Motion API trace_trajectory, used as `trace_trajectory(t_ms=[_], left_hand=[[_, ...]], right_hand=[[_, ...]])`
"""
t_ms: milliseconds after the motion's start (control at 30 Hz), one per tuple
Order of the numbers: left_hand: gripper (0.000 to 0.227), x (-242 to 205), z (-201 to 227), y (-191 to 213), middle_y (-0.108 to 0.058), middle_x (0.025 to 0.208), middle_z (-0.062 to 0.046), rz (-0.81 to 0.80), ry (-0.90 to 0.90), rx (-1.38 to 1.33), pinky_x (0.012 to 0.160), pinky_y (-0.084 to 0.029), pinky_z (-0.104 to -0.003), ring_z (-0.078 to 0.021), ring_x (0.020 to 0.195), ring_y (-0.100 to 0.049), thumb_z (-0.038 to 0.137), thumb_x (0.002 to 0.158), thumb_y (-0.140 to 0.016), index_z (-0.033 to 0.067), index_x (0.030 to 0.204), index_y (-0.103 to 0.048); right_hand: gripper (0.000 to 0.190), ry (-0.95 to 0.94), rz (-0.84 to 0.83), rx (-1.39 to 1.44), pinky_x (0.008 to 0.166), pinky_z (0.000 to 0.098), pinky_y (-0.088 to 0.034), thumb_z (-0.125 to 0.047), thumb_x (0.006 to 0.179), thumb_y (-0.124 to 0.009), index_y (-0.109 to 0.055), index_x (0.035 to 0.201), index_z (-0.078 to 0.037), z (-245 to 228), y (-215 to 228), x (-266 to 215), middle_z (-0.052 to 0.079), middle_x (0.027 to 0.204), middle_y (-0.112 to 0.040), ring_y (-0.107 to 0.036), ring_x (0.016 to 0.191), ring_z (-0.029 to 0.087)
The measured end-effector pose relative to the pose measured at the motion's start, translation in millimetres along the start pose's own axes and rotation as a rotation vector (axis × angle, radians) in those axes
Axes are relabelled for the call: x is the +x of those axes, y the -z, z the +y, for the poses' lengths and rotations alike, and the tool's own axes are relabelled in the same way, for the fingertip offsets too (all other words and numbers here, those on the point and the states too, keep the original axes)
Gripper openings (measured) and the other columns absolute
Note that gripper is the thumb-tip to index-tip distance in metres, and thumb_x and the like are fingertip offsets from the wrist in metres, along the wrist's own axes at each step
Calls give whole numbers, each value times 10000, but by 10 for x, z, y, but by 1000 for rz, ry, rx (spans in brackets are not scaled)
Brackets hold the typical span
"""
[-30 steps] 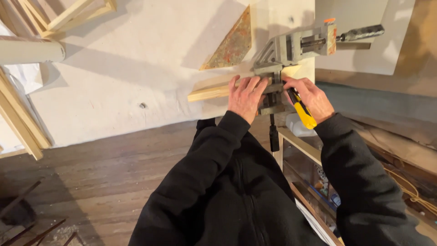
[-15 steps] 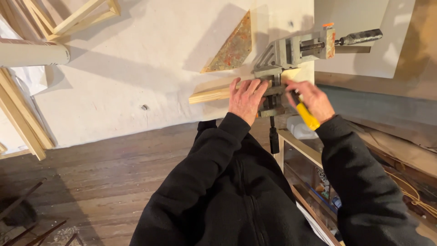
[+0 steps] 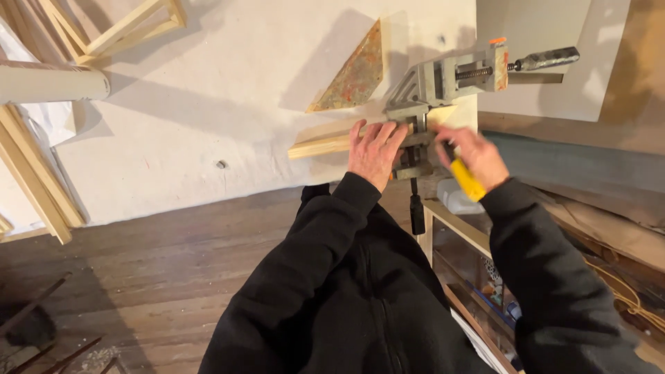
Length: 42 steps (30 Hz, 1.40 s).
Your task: Assembling wooden picture frames by applying glue and using a corner clamp and hammer.
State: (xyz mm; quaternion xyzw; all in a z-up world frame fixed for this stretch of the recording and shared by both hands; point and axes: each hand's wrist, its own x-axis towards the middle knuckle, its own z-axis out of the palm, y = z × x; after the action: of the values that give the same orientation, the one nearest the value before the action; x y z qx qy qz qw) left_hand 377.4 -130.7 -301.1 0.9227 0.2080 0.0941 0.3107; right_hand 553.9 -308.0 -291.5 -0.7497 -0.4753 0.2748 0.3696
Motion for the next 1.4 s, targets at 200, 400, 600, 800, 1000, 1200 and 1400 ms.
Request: trace_trajectory(t_ms=[200,400,600,800,1000,1200,1400], left_hand=[[549,-2,-5,-7,-585,1227,-34,20,-46,-10,1157,-349,-542,-245,1164,-587,146,810,-797,134,1322,-599],[537,-44,-20,-12,-581,1247,-14,15,-27,20,1171,-337,-521,-230,1180,-589,134,830,-782,160,1333,-597],[524,-55,15,21,-577,1208,-8,-10,-1,53,1172,-335,-520,-223,1173,-591,131,847,-787,182,1332,-599],[552,-50,-3,-15,-588,1194,-32,-16,-4,21,1133,-334,-544,-241,1134,-589,155,782,-783,146,1306,-611],[508,5,-16,-23,-596,1198,2,11,-2,35,1157,-344,-526,-228,1159,-594,143,818,-775,175,1302,-624],[515,9,-8,14,-586,1220,-29,3,-32,6,1154,-337,-532,-238,1156,-588,147,815,-773,154,1306,-616],[520,-51,-50,-61,-565,1217,-34,-24,-26,40,1155,-326,-538,-241,1157,-585,186,838,-787,147,1320,-597]], right_hand=[[369,2,5,-197,851,370,-574,108,813,-665,-605,1151,-29,-265,68,43,161,1346,-698,-691,1080,312],[284,12,144,-208,894,363,-584,64,906,-748,-631,1138,-50,-140,-10,2,127,1216,-713,-723,1036,278],[260,-8,71,-187,881,353,-583,37,930,-731,-611,1142,-54,-182,37,-53,123,1264,-726,-723,1007,275],[359,32,25,-162,917,367,-576,50,860,-718,-606,1180,-66,-122,3,-8,142,1286,-707,-721,1085,312],[401,24,56,-177,867,366,-573,84,833,-699,-622,1192,-79,-214,-14,73,142,1285,-723,-721,1016,298],[345,-71,43,-154,855,384,-575,37,933,-710,-584,1240,-55,-300,-2,114,170,1248,-702,-715,989,318],[241,-75,104,-178,853,375,-587,0,981,-728,-586,1170,-49,-269,-22,114,161,1229,-719,-733,1013,317]])
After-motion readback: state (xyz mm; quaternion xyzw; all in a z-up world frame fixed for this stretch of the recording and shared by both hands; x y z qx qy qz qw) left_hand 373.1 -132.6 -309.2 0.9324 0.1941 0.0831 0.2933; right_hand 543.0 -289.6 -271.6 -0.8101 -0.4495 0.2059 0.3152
